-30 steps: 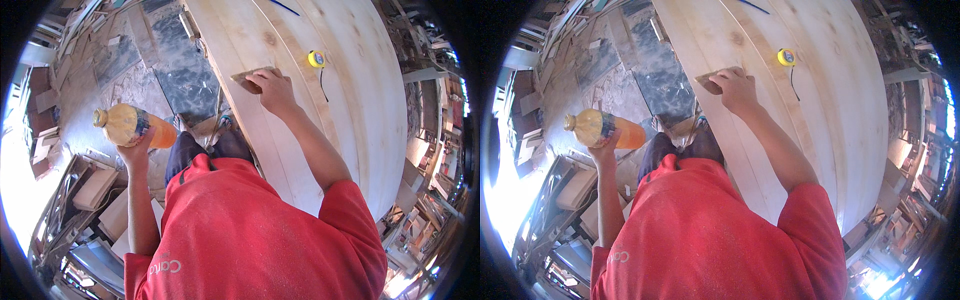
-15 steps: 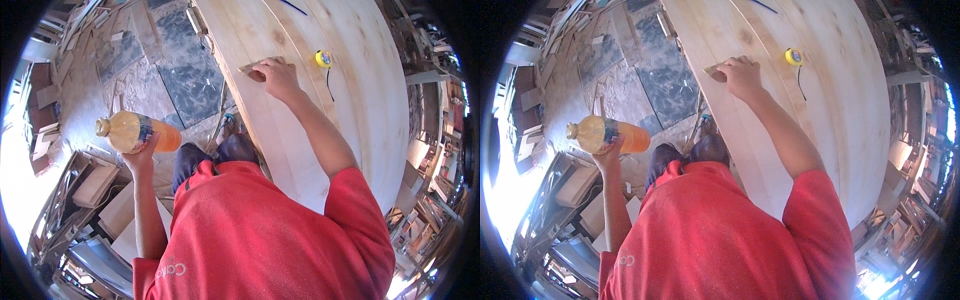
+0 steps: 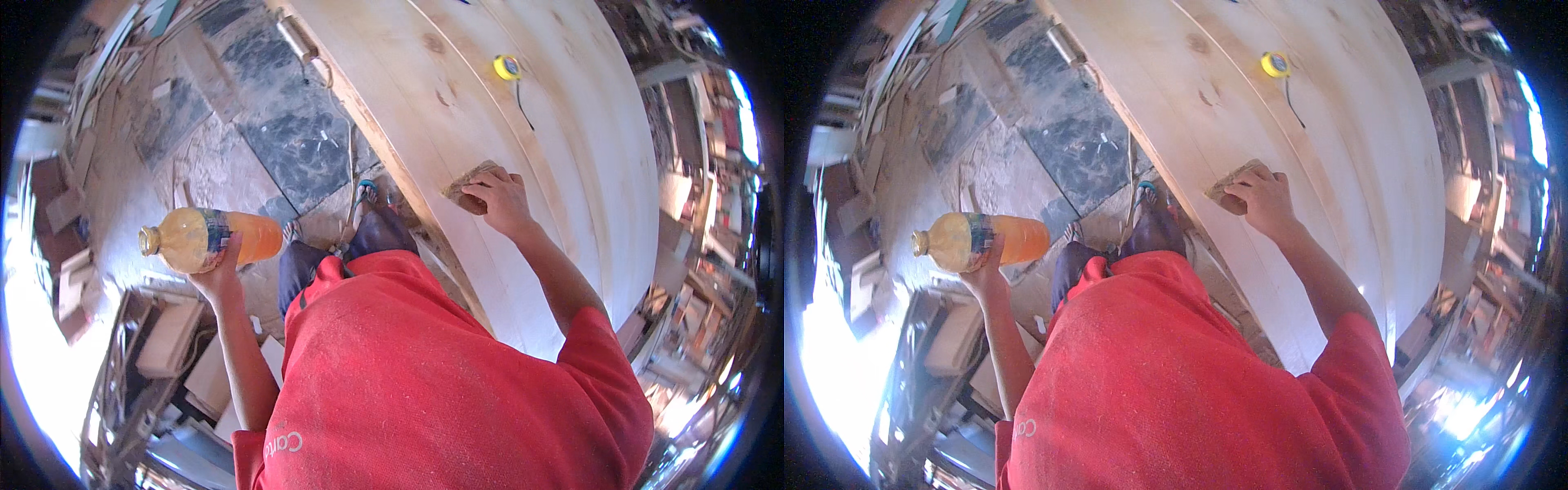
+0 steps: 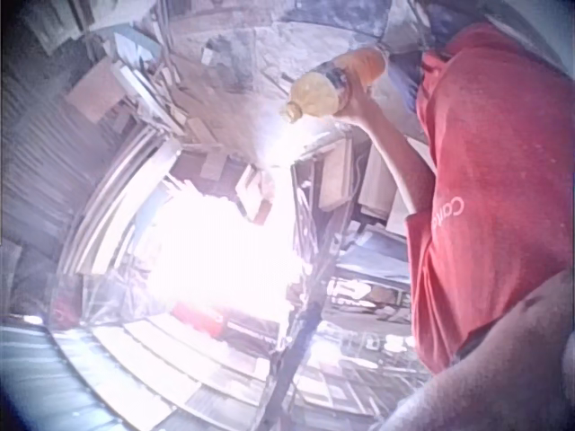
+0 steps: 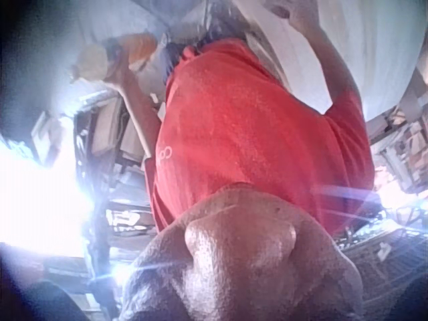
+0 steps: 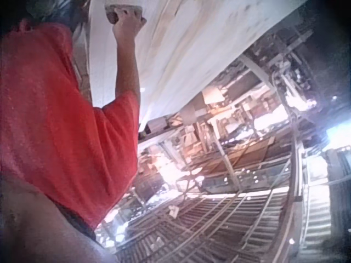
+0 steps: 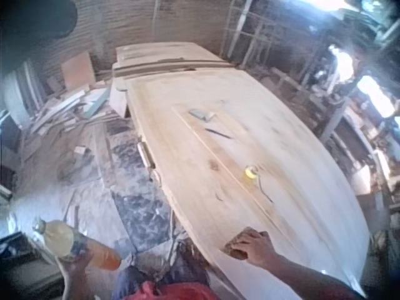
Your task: The person pours a liquid finish from a plastic bottle onto a sanding block and rubs it onto a large wooden board. They repeatedly apply the liquid and sand the surface to smooth the wood, working across the board's length and edges.
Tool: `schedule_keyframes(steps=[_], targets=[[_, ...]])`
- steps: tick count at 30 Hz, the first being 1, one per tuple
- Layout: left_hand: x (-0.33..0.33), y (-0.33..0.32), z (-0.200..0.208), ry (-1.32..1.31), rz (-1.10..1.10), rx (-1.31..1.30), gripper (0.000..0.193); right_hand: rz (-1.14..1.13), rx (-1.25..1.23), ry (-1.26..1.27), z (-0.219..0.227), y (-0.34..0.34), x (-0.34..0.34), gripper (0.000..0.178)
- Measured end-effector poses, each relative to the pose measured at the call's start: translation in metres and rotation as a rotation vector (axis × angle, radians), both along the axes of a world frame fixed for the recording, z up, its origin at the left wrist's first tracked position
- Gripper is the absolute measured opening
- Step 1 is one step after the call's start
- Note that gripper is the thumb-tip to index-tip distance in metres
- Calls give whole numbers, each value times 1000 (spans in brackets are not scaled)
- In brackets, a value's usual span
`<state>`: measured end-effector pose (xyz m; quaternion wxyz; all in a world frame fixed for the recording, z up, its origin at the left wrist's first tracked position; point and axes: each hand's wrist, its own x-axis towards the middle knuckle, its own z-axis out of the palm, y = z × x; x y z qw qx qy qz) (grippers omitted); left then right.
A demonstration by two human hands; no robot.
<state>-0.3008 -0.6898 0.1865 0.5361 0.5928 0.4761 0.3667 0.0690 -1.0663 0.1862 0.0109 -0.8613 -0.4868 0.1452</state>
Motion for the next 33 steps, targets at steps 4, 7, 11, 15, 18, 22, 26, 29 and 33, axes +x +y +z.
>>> schedule_keyframes(steps=[4, 7, 11, 15, 18, 22, 26, 29, 33], targets=[[2, 37, -11, -28, -136, -71, 81, -124, 31, 102, 12, -6, -8, 38], [4, 68, -12, -131, -249, -54, 80, -483, 451, 323, -7, -38, -12, 33], [-16, 128, -18, -75, -373, -58, 77, -1279, 1235, 906, 64, -40, -89, 41], [-20, 163, -5, -3, -476, 38, 69, -1398, 1728, 1083, 61, -58, -184, 47], [-29, 189, -12, -8, -504, 32, 66, -1586, 1839, 1013, 50, -62, -246, 50], [-16, 181, -6, -32, -467, 56, 68, -1575, 1944, 1036, 48, -67, -286, 55], [-15, 166, -5, -85, -446, 12, 61, -1487, 1962, 1091, 64, -63, -266, 55], [-18, 156, -11, -102, -415, -17, 63, -1366, 1788, 1104, 89, -59, -229, 54], [-23, 139, -26, -73, -343, -22, 74, -1335, 1332, 932, 118, -56, -164, 54]])
